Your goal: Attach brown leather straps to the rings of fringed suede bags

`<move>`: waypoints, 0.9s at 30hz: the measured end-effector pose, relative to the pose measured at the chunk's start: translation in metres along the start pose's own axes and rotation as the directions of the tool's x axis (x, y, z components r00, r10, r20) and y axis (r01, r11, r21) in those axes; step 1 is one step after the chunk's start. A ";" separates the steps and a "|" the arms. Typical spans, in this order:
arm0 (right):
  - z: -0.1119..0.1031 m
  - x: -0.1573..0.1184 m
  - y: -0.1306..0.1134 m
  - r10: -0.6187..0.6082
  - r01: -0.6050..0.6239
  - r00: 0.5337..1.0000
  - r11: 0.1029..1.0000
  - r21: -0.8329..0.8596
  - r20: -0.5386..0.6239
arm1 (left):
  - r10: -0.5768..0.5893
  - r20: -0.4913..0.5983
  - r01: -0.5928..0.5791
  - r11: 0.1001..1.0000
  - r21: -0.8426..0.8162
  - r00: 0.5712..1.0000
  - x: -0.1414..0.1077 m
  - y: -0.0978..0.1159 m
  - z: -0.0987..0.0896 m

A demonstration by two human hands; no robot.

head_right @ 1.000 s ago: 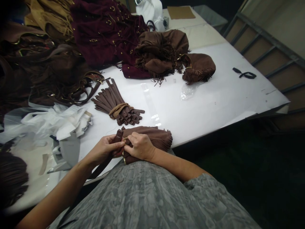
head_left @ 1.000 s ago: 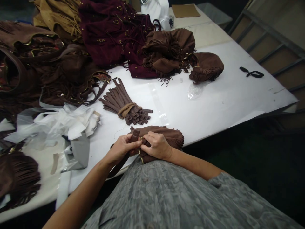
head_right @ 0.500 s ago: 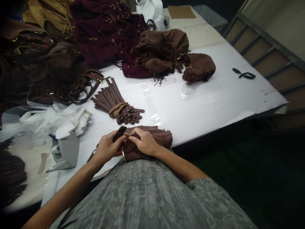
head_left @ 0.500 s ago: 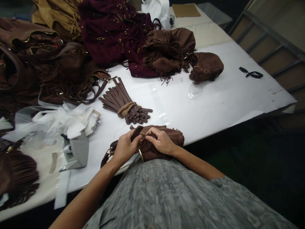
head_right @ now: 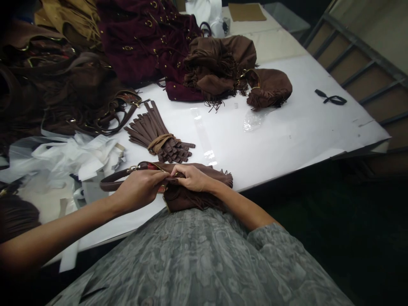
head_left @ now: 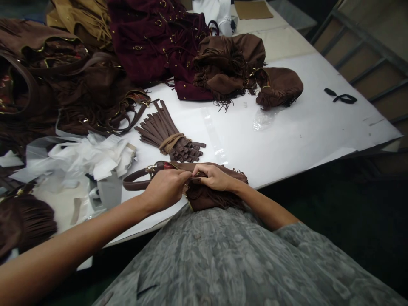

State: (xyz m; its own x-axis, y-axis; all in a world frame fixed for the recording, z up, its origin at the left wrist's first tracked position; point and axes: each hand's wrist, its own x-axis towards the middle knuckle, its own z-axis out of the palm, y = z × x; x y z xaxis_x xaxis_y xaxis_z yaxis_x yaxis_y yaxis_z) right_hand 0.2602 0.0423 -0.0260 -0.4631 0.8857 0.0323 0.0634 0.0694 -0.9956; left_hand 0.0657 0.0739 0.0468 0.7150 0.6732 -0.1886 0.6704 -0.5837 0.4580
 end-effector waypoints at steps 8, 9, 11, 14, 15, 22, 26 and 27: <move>0.022 -0.008 -0.017 -0.086 0.120 0.884 0.992 0.047 -0.459 | -0.427 -0.100 0.183 0.573 -0.799 0.899 0.003 0.019 -0.004; 0.026 -0.009 -0.018 -0.093 0.123 0.856 0.992 0.026 -0.508 | -0.476 -0.076 0.174 0.460 -0.870 0.876 0.003 0.024 0.000; 0.034 -0.010 -0.020 -0.116 0.122 0.809 0.992 -0.029 -0.577 | -0.557 -0.047 0.111 0.248 -0.962 0.829 0.003 0.029 0.009; 0.038 -0.009 -0.021 -0.175 0.131 0.793 0.984 -0.118 -0.584 | -0.578 0.007 0.014 0.007 -1.000 0.816 0.004 0.028 0.017; 0.038 -0.008 -0.022 -0.196 0.142 0.797 0.980 -0.139 -0.571 | -0.564 0.032 0.017 -0.032 -0.999 0.825 0.004 0.026 0.018; 0.023 0.001 -0.023 -0.223 0.176 0.918 0.970 -0.166 -0.328 | -0.478 0.085 0.147 0.094 -0.985 0.874 0.000 0.009 0.001; 0.013 0.008 -0.025 -0.303 0.264 0.932 0.944 -0.197 -0.201 | -0.436 0.086 0.192 0.204 -0.960 0.896 -0.002 0.003 -0.008; 0.011 0.009 -0.026 -0.323 0.282 0.931 0.933 -0.225 -0.170 | -0.425 0.091 0.203 0.225 -0.953 0.901 -0.002 0.002 -0.010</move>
State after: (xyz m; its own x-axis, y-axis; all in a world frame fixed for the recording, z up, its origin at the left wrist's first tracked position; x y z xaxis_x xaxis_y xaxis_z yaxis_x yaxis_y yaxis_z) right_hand 0.2446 0.0438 -0.0009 -0.3015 0.8803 0.3662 0.1270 0.4178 -0.8996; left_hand 0.0632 0.0758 0.0565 0.3771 0.8129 -0.4437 0.1073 0.4375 0.8928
